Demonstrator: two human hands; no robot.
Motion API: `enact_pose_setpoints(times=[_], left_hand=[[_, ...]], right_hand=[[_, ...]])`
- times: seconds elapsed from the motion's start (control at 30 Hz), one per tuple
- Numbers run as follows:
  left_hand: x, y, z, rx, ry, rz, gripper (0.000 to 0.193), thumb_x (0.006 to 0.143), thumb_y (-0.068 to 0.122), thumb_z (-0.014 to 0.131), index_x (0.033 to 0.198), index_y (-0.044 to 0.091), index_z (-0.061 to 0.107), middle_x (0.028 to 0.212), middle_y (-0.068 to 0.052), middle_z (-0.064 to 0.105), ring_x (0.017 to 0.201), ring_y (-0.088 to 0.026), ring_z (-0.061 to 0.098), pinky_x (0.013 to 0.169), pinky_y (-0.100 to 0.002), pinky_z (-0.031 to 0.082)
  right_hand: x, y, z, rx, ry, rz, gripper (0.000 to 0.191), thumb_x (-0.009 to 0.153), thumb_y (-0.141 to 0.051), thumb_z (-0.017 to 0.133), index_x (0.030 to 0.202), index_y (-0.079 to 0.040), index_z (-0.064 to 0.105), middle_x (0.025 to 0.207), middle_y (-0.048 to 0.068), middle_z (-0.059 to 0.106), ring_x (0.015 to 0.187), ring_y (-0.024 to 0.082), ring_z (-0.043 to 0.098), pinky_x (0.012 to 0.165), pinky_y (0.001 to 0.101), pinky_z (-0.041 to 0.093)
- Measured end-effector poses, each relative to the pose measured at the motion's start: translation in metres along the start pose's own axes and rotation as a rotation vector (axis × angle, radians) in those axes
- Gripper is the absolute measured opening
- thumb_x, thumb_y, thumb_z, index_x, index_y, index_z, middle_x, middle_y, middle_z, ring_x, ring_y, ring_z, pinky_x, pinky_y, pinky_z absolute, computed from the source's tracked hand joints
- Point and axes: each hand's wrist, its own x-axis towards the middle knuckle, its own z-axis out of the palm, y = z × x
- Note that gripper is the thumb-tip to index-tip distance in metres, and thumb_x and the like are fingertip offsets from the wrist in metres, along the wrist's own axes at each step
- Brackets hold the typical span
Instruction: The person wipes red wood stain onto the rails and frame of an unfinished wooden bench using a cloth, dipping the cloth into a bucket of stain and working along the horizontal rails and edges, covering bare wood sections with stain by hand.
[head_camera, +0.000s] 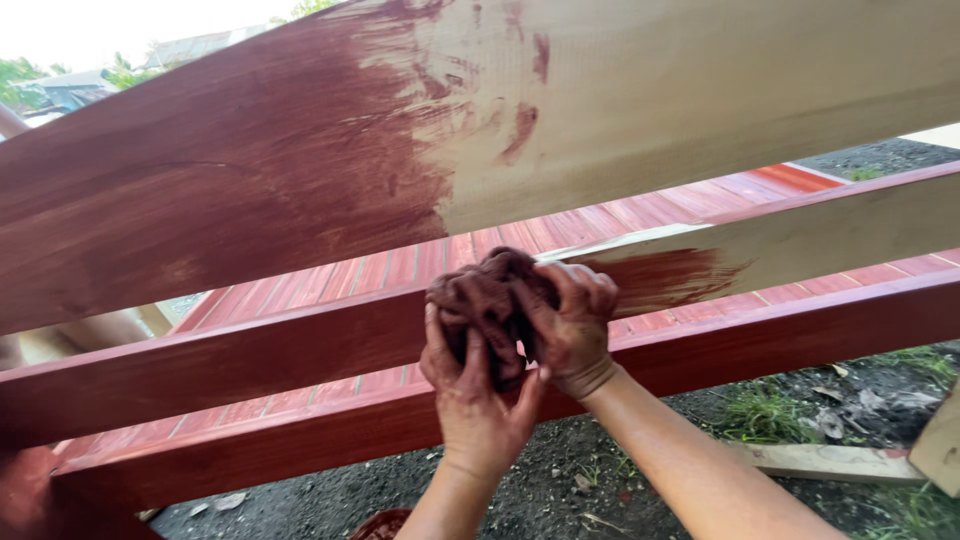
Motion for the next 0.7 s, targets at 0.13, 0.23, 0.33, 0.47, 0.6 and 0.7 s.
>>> enact_pose_setpoints(times=[0.13,0.23,0.33,0.47,0.6,0.7], left_hand=[[0.009,0.033,0.05,-0.073,0.071,0.027,0.053,0.078,0.016,0.077,0.128,0.003,0.064,0.165,-0.027,0.022,0.135,-0.05,0.036,0.112,-0.055,0.037],[0.015,0.049,0.084,-0.044,0.058,0.106,0.046,0.072,0.007,0.075,0.118,0.013,0.074,0.162,-0.017,0.032,0.133,-0.047,0.038,0.112,-0.052,0.041],[0.02,0.068,0.114,-0.118,-0.032,0.175,0.046,0.068,0.008,0.077,0.114,0.015,0.075,0.159,-0.014,0.035,0.132,-0.048,0.039,0.11,-0.051,0.042],[0.027,0.097,0.151,-0.146,-0.092,0.302,0.043,0.074,0.008,0.073,0.116,0.016,0.073,0.161,-0.01,0.039,0.134,-0.043,0.044,0.114,-0.048,0.043],[0.035,0.134,0.19,-0.16,-0.137,0.369,0.041,0.082,0.011,0.066,0.122,0.016,0.072,0.161,-0.011,0.039,0.132,-0.044,0.044,0.112,-0.049,0.043],[0.042,0.16,0.214,-0.077,-0.213,0.419,0.038,0.086,0.016,0.062,0.123,0.019,0.072,0.162,-0.009,0.039,0.13,-0.042,0.046,0.106,-0.049,0.045]], right_hand=[[-0.017,0.049,-0.017,0.046,0.012,0.115,0.029,0.082,-0.019,0.076,0.111,-0.017,0.076,0.125,0.009,0.061,0.119,0.031,0.054,0.103,0.045,0.039],[-0.03,0.089,-0.031,-0.012,0.029,0.171,0.027,0.076,-0.02,0.081,0.103,-0.016,0.077,0.122,0.007,0.062,0.116,0.03,0.055,0.101,0.0446,0.039],[-0.041,0.128,-0.053,-0.101,0.035,0.194,0.032,0.069,-0.021,0.084,0.1,-0.015,0.078,0.121,0.008,0.062,0.115,0.031,0.055,0.1,0.046,0.039],[-0.057,0.174,-0.078,-0.171,0.025,0.265,0.037,0.066,-0.023,0.087,0.099,-0.013,0.076,0.122,0.01,0.061,0.117,0.032,0.053,0.102,0.0456,0.038],[-0.068,0.219,-0.101,-0.246,0.004,0.317,0.043,0.064,-0.02,0.088,0.103,-0.011,0.074,0.123,0.01,0.06,0.12,0.032,0.054,0.105,0.0455,0.038],[-0.073,0.241,-0.117,-0.309,-0.017,0.416,0.039,0.07,-0.017,0.086,0.107,-0.011,0.074,0.13,0.012,0.059,0.12,0.03,0.052,0.106,0.0453,0.039]])
